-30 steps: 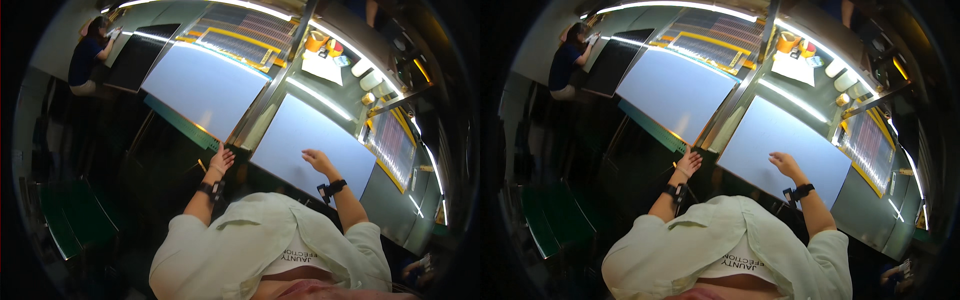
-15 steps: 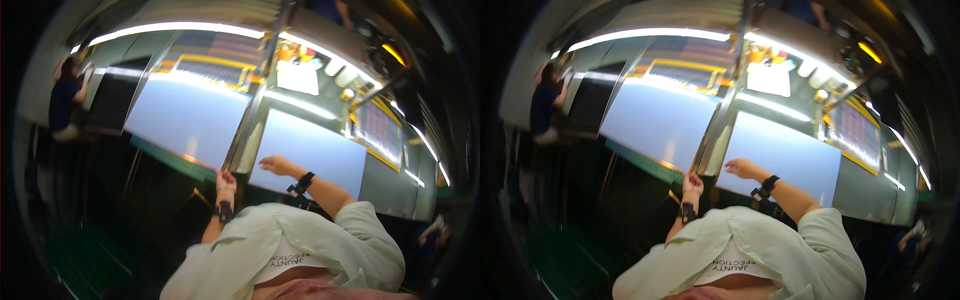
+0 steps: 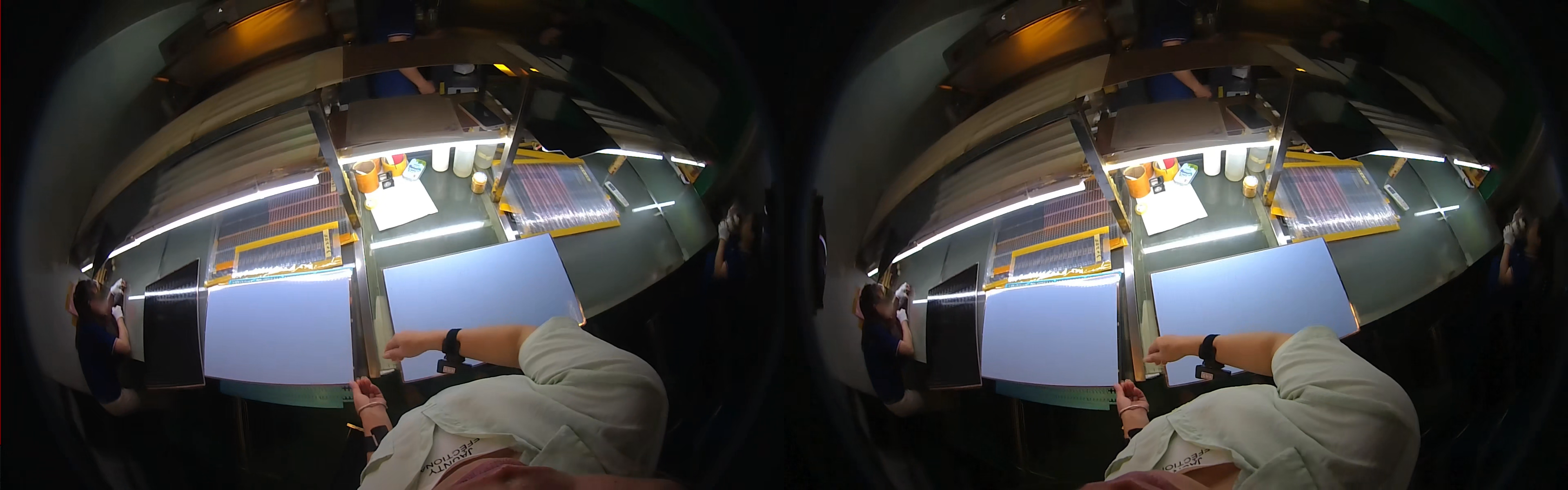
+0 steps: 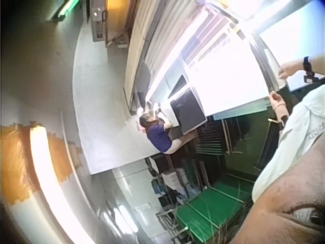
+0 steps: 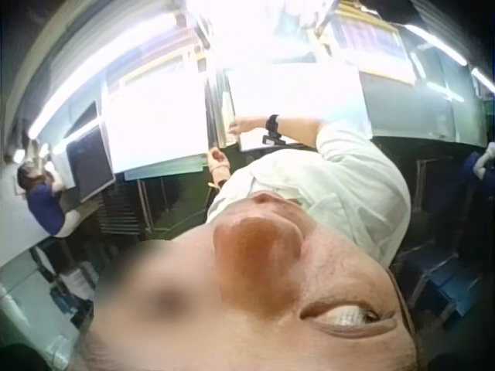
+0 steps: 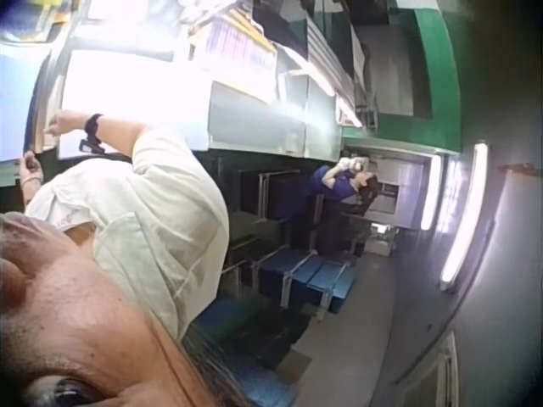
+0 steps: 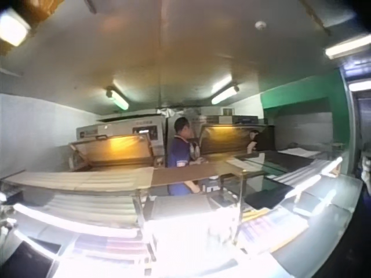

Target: Inspecting flat material components on a light table and recording results on a paper log.

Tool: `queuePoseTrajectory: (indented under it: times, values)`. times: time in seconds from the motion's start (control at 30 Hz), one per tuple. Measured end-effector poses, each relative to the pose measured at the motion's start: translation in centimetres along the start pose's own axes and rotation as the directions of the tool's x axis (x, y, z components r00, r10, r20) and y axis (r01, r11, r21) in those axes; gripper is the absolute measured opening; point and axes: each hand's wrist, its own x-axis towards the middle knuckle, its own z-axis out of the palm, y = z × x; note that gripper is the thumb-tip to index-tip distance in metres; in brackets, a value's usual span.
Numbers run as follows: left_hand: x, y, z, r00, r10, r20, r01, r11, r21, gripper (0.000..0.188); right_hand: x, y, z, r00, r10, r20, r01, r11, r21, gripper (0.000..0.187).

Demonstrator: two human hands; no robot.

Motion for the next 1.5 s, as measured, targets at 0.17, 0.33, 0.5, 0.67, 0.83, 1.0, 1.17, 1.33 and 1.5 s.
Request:
queuePoseTrajectory:
  times: [0.17,0.33,0.5,0.67,0.83,1.0,1.17,1.33,1.5]
  values:
    - [-5.8,1.3,0.9,0.98,0.132,0.146,-0.17,0.943,0.286,0.016,3.0,-0.6,1.1,0.991,0.131,0.028,-0.109,0.667,0.737,0.058]
    - [-10.8,0.8,-1.8,0.953,-0.022,0.304,-0.187,0.744,0.641,0.018,6.4,0.6,0.5,0.987,0.157,0.017,-0.012,-0.033,0.999,0.039]
    - [-13.7,3.0,-3.0,0.89,-0.026,0.455,-0.394,0.456,0.798,0.035,4.8,-3.4,-1.2,0.996,0.054,-0.065,0.054,0.181,0.982,0.03]
    - [-13.8,12.6,-4.4,0.844,0.138,0.518,-0.455,0.695,0.557,0.05,0.1,-9.4,-4.9,0.929,-0.247,-0.274,0.338,0.269,0.902,0.04]
    - [-19.6,19.3,0.5,0.483,0.318,0.816,-0.582,0.813,0.028,0.083,-5.6,-16.1,-7.1,0.802,-0.417,-0.428,0.521,0.839,0.16,0.031]
    - [-24.6,18.4,7.7,0.125,0.291,0.949,-0.425,0.88,-0.213,0.09,-6.8,-17.8,-7.2,0.2,-0.938,-0.284,0.719,0.337,-0.607,0.039]
    - [-17.4,19.6,4.6,0.509,0.326,0.797,-0.445,0.892,-0.081,0.053,-5.8,-15.5,-5.3,0.196,-0.978,0.071,0.626,0.069,-0.777,0.042]
    - [-7.2,17.4,4.1,0.723,0.311,0.617,-0.284,0.948,-0.145,0.05,-2.0,-10.1,-1.7,0.34,-0.933,0.116,0.523,0.085,-0.848,0.044]
    - [-2.0,15.6,3.0,0.82,0.36,0.445,-0.285,0.931,-0.229,0.048,-0.9,-10.2,4.7,0.569,-0.779,0.264,0.729,0.329,-0.6,0.057]
